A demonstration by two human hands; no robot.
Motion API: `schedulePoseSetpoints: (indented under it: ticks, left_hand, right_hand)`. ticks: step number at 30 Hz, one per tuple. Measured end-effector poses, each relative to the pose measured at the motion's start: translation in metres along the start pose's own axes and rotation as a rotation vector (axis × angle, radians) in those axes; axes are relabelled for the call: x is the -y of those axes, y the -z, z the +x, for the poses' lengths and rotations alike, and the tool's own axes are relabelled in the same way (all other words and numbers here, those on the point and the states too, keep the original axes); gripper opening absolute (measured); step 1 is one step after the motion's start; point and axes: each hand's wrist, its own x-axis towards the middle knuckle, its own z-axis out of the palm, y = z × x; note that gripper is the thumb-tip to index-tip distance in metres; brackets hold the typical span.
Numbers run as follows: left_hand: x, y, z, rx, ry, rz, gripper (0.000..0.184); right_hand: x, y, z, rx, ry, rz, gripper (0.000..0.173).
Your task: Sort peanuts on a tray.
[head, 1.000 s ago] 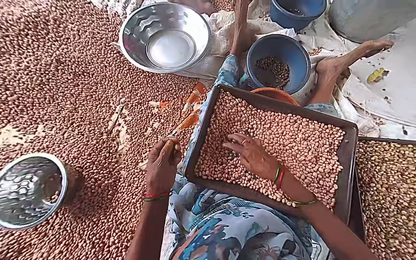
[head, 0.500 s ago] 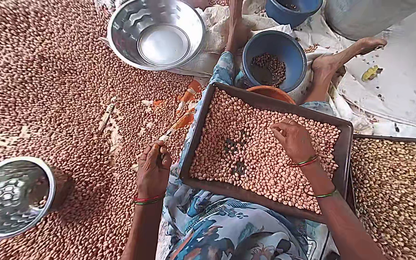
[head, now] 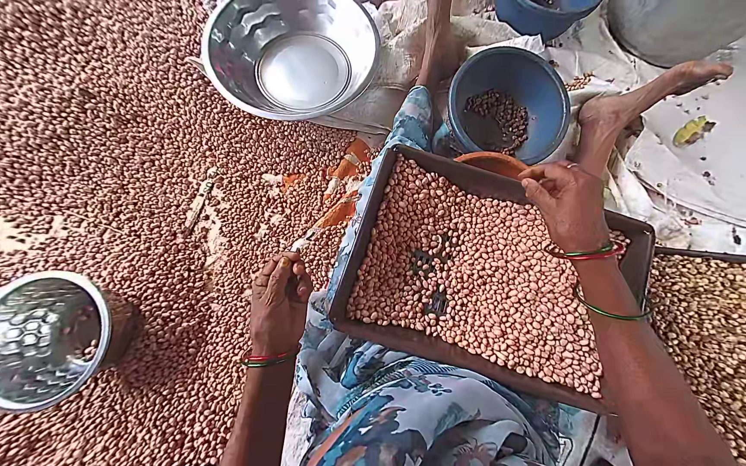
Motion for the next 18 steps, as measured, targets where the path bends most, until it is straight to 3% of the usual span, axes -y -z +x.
schedulePoseSetpoints:
  ticks: [4,8,10,13,14,16,18]
  left_hand:
    - [-0.001,-0.008,-0.001,0.021,-0.004,-0.002,0.038]
    - [-0.005,-0.007,-0.002,0.046,-0.036,-0.001,0.036]
    - [-0.004,-0.007,-0.001,0.034,-0.03,0.005,0.037]
    - [-0.003,-0.007,-0.001,0.026,-0.032,0.03,0.037]
    - [-0.002,-0.007,-0.001,0.034,-0.032,0.026,0.037]
    - [-0.002,-0.008,-0.001,0.054,-0.029,0.021,0.037]
    - [-0.001,-0.008,-0.002,0.063,-0.038,0.019,0.037]
  right_hand:
    - [0.006,-0.043,-0.015,0.206,0.047,-0.119,0.017]
    - [0.004,-0.065,-0.034,0.181,0.171,-0.219,0.016]
    - [0.013,-0.062,-0.028,0.265,0.094,-0.284,0.015]
    - [0.03,-0.052,0.001,0.595,-0.113,-0.422,0.02]
    - [0.029,-0.046,0.007,0.626,-0.115,-0.396,0.02]
    - [0.013,-0.027,0.015,0.414,-0.042,-0.191,0.022]
    - [0.006,0.006,0.024,0.158,-0.052,-0.115,0.036]
